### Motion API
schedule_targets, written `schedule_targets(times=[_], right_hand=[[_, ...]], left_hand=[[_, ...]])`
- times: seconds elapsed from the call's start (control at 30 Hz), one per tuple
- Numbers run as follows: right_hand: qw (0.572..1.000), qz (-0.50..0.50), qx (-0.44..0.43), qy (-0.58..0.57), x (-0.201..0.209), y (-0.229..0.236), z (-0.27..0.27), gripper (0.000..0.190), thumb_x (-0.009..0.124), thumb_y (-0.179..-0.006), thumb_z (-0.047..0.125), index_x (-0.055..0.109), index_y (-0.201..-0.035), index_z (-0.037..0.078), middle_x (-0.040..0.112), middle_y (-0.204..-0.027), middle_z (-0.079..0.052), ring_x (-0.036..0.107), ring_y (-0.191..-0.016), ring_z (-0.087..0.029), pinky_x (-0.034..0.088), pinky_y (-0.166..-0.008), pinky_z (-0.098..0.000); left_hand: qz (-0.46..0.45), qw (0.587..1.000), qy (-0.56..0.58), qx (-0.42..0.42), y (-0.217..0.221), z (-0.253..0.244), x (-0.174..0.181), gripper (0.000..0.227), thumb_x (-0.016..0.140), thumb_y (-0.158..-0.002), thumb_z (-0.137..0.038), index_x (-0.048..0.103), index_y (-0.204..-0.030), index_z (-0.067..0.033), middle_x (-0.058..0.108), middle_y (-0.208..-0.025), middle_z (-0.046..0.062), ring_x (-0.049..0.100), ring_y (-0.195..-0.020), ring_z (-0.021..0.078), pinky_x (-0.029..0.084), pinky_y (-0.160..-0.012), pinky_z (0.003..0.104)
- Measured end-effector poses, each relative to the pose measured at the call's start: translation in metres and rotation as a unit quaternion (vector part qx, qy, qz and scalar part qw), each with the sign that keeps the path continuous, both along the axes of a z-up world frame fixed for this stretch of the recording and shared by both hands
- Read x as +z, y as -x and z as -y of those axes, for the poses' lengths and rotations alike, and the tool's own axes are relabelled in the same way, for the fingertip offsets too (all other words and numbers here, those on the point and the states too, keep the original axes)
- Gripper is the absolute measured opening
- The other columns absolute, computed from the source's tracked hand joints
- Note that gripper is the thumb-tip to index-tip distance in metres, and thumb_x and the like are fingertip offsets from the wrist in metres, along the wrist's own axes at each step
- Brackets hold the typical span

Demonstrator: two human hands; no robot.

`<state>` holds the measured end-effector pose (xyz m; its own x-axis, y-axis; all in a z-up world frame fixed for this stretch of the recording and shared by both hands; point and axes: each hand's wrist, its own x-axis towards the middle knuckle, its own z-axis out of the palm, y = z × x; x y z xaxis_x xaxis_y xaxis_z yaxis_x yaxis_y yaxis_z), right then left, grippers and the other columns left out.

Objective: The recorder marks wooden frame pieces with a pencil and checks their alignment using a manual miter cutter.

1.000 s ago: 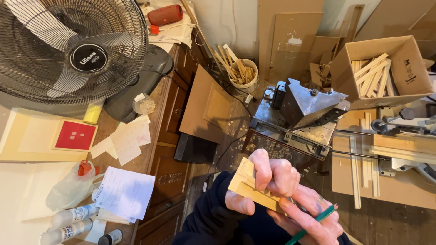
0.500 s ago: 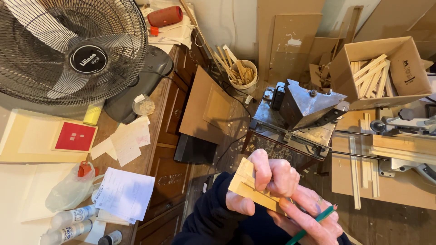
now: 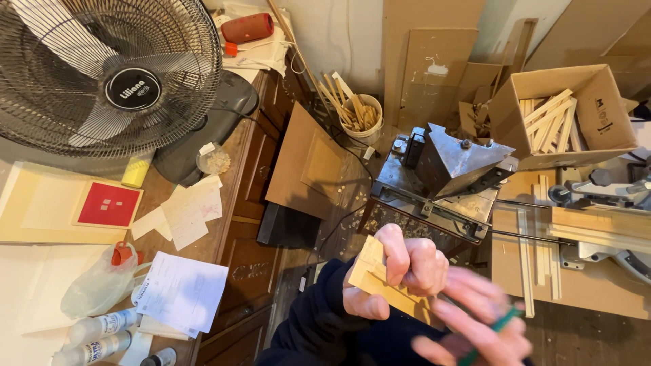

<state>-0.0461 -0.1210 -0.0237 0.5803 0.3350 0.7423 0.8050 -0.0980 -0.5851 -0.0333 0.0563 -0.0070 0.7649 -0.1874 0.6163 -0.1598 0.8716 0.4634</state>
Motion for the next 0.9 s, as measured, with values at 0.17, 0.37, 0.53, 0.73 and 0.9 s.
schedule_targets(times=[0.17,0.37,0.53,0.73,0.9], right_hand=[[0.993,0.101,0.054,-0.014,0.066,-0.038,-0.009,0.054,0.087,-0.082,0.044,0.061,-0.117,0.012,0.072,-0.116,-0.009,0.068,-0.112,-0.026,0.053,-0.099,-0.0475],[0.964,0.128,0.194,0.133,0.135,-0.07,-0.038,0.049,0.083,-0.084,0.04,0.063,-0.115,0.009,0.069,-0.125,-0.011,0.064,-0.12,-0.033,0.04,-0.11,-0.0538],[0.956,0.169,0.183,0.157,0.131,-0.069,-0.034,0.042,0.081,-0.085,0.036,0.068,-0.117,0.014,0.069,-0.124,-0.009,0.063,-0.119,-0.029,0.039,-0.11,-0.0523],[0.963,0.17,0.175,0.111,0.11,-0.068,-0.015,0.046,0.092,-0.086,0.035,0.06,-0.113,0.014,0.071,-0.116,-0.007,0.065,-0.114,-0.029,0.045,-0.108,-0.0582],[0.992,-0.01,0.122,0.024,0.086,-0.052,-0.004,0.054,0.089,-0.076,0.027,0.057,-0.114,0.005,0.065,-0.12,-0.018,0.067,-0.116,-0.036,0.053,-0.105,-0.0535]], left_hand=[[-0.044,0.999,0.003,0.001,0.008,-0.001,-0.011,0.038,0.079,-0.091,-0.035,0.047,-0.1,-0.0174,0.051,-0.092,0.004,0.048,-0.083,0.0155,0.041,-0.076,0.032],[-0.117,0.982,-0.144,-0.036,0.011,-0.024,0.012,0.045,0.08,-0.091,-0.041,0.068,-0.127,-0.0183,0.063,-0.128,-0.002,0.054,-0.126,0.0127,0.039,-0.112,0.03],[-0.129,0.954,-0.267,-0.048,0.022,-0.032,-0.047,0.045,0.078,-0.099,-0.042,0.062,-0.135,-0.0188,0.062,-0.139,-0.001,0.053,-0.13,0.0137,0.043,-0.109,0.031],[-0.097,0.995,0.008,-0.004,0.007,-0.007,-0.002,0.036,0.082,-0.091,-0.027,0.053,-0.11,-0.018,0.062,-0.114,0.002,0.056,-0.109,0.016,0.048,-0.094,0.033],[-0.052,0.994,0.056,0.078,-0.006,0.002,0.004,0.038,0.08,-0.091,-0.028,0.046,-0.098,-0.0142,0.05,-0.084,0.003,0.044,-0.076,0.0159,0.041,-0.071,0.034]])
